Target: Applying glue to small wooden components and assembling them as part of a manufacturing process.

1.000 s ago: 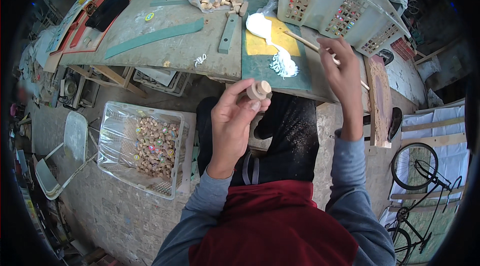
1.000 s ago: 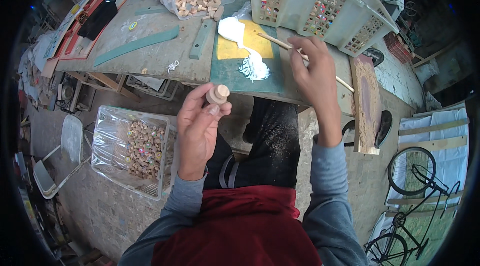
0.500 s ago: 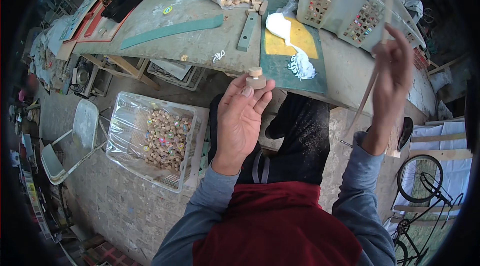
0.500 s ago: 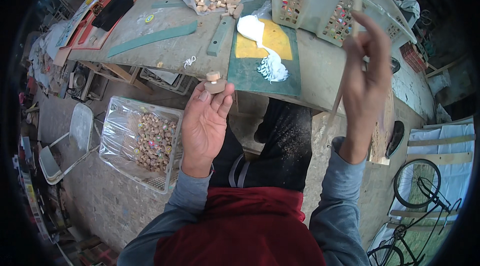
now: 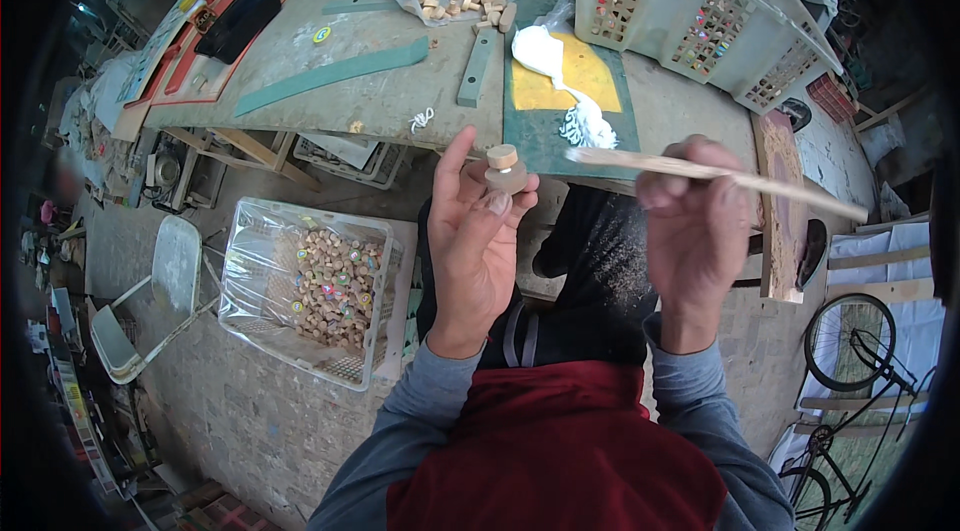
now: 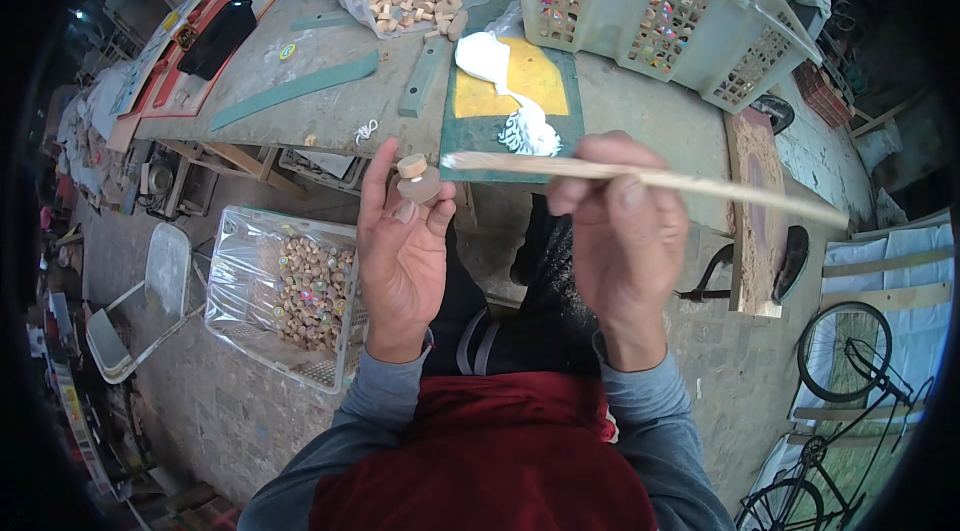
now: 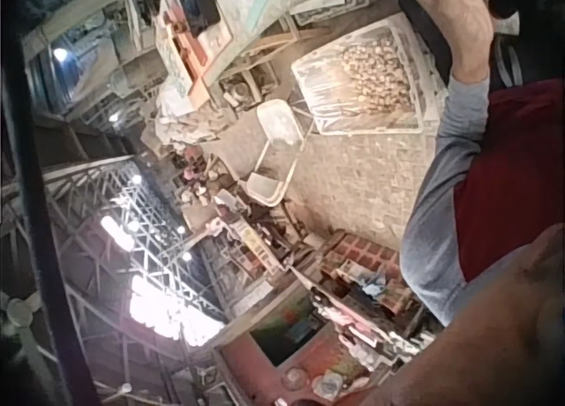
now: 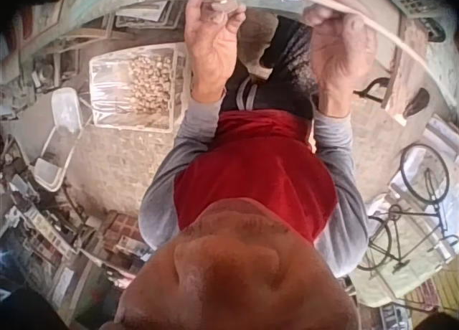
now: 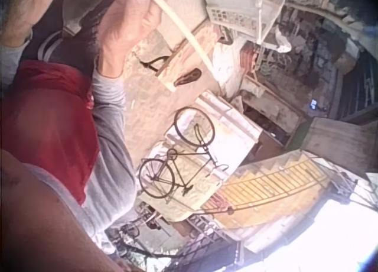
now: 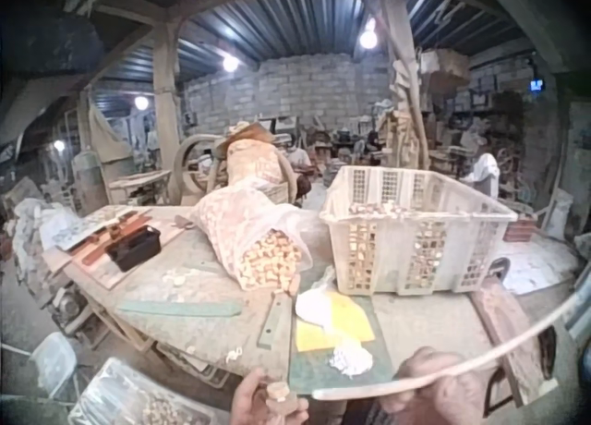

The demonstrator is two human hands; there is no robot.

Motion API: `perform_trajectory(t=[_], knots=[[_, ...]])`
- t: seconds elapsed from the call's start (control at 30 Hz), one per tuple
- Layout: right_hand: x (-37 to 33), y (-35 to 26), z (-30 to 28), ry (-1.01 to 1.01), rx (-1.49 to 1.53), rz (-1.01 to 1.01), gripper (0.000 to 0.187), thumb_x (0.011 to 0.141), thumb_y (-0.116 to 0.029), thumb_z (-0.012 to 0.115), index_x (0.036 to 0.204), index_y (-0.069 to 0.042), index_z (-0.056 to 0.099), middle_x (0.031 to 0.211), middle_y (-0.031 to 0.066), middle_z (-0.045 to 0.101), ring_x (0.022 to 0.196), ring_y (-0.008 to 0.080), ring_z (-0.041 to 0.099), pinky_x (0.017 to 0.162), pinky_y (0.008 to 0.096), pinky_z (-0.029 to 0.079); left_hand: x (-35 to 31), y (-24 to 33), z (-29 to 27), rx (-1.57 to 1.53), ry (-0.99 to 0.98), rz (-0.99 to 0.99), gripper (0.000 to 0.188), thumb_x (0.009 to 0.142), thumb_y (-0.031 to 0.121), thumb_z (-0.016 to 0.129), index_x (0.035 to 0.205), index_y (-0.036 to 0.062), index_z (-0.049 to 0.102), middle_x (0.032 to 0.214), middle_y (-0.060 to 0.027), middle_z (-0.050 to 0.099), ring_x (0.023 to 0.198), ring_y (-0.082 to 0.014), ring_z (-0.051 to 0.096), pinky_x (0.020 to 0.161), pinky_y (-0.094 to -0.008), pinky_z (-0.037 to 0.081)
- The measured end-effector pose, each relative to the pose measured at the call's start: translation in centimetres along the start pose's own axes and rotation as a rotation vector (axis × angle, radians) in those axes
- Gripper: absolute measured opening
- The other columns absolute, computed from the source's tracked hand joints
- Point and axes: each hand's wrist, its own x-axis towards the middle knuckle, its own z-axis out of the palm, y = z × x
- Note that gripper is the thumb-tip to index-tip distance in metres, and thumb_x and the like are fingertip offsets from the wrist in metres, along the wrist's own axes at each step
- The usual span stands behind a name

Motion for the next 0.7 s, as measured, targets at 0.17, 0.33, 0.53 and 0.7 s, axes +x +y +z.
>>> perform_trajectory(t=[0.17, 0.33, 0.53, 0.7], knots=[[-1.0, 0.8, 0.3, 0.035, -0.101, 0.124, 0.027, 0.102, -0.013, 0.051, 0.119, 0.007, 0.060, 0.088, 0.0155, 0.068, 0.081, 0.0227, 0.068, 0.076, 0.0341, 0.056, -0.1, -0.1, 0.4, 0.044, 0.019, 0.014, 0.067, 0.093, 0.008, 0.058, 0.152, -0.0012, 0.029, 0.124, -0.0146, 0.058, 0.110, -0.0219, 0.063, 0.095, -0.0312, 0.053], [-1.2, 1.4, 0.2, 0.103, -0.106, 0.208, 0.026, 0.102, -0.011, 0.049, 0.118, 0.007, 0.060, 0.088, 0.0163, 0.069, 0.079, 0.0233, 0.070, 0.075, 0.0337, 0.057, -0.2, -0.1, 0.9, 0.068, 0.024, 0.024, 0.066, 0.092, 0.007, 0.058, 0.151, -0.0017, 0.029, 0.126, -0.0143, 0.056, 0.109, -0.0214, 0.063, 0.094, -0.0310, 0.053], [-1.4, 1.8, -0.1, 0.118, -0.107, 0.260, 0.026, 0.102, -0.011, 0.049, 0.118, 0.007, 0.060, 0.090, 0.0168, 0.070, 0.079, 0.0230, 0.070, 0.076, 0.0332, 0.057, -0.3, -0.3, 1.2, 0.112, 0.024, 0.053, 0.066, 0.092, 0.006, 0.057, 0.151, -0.0019, 0.028, 0.124, -0.0135, 0.054, 0.108, -0.0215, 0.062, 0.093, -0.0312, 0.053], [-1.3, 1.9, -0.1, 0.125, -0.111, 0.275, 0.026, 0.102, -0.011, 0.050, 0.117, 0.007, 0.060, 0.089, 0.0171, 0.070, 0.078, 0.0229, 0.070, 0.075, 0.0332, 0.057, -0.5, -0.3, 1.4, 0.190, 0.013, 0.079, 0.066, 0.092, 0.003, 0.056, 0.151, -0.0021, 0.027, 0.126, -0.0148, 0.052, 0.109, -0.0212, 0.061, 0.093, -0.0309, 0.052]])
